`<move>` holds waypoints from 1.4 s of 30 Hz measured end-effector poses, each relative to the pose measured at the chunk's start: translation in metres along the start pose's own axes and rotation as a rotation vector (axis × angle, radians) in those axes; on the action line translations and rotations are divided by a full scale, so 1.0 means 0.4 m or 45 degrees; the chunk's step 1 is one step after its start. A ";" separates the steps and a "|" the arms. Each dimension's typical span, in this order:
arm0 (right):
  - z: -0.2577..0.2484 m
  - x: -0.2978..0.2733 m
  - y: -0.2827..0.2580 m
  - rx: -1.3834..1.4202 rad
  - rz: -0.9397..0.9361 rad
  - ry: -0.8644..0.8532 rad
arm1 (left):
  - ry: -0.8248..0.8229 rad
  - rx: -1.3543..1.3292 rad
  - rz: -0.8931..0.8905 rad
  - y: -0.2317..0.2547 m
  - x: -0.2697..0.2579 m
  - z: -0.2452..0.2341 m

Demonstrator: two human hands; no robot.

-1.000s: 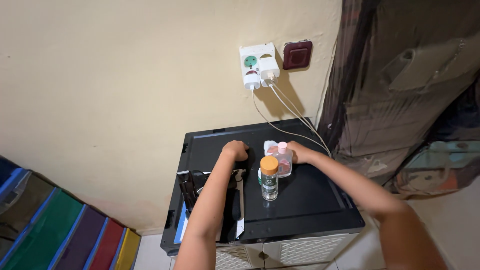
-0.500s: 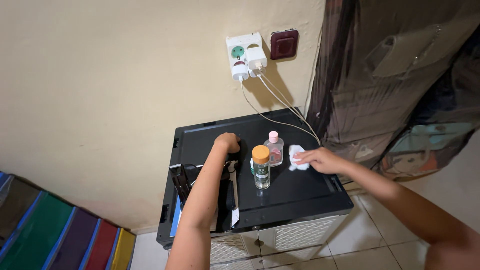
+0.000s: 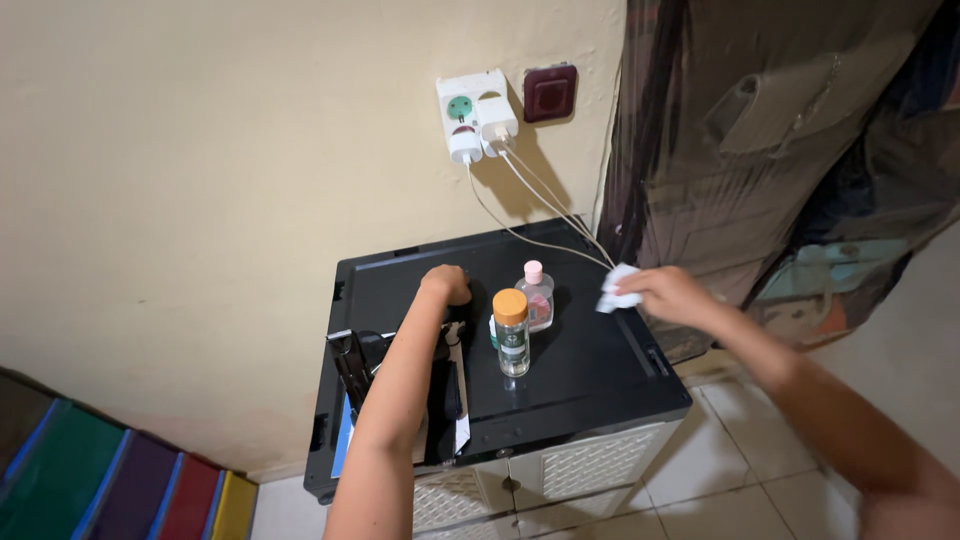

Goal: Cleaning a watch, bottles, and a trimmer with tissues on top of a cabinet

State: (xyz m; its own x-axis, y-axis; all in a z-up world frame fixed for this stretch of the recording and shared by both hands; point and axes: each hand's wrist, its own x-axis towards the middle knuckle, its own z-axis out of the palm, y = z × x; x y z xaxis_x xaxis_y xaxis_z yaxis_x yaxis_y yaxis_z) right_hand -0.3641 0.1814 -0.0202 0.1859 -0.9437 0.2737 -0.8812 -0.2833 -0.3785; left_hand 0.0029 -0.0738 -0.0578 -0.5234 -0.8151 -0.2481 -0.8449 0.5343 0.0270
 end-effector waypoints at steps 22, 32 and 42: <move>0.160 0.167 -0.223 0.302 0.160 -0.147 | -0.202 -0.802 0.442 0.220 -0.489 -0.143; 0.039 0.114 -0.187 -0.162 0.446 -0.069 | 0.139 -0.930 0.519 0.341 -0.147 -0.022; -0.017 0.084 -0.220 -0.113 0.518 -0.148 | 0.038 -0.988 0.544 0.355 -0.173 -0.091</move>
State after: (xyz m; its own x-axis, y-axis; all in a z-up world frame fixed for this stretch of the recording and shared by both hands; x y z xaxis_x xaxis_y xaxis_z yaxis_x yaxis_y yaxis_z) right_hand -0.2833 0.1757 0.0282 -0.1411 -0.9899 0.0144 -0.9259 0.1268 -0.3558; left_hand -0.0848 0.0503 -0.0013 -0.8050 -0.5918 -0.0413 -0.4074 0.5010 0.7636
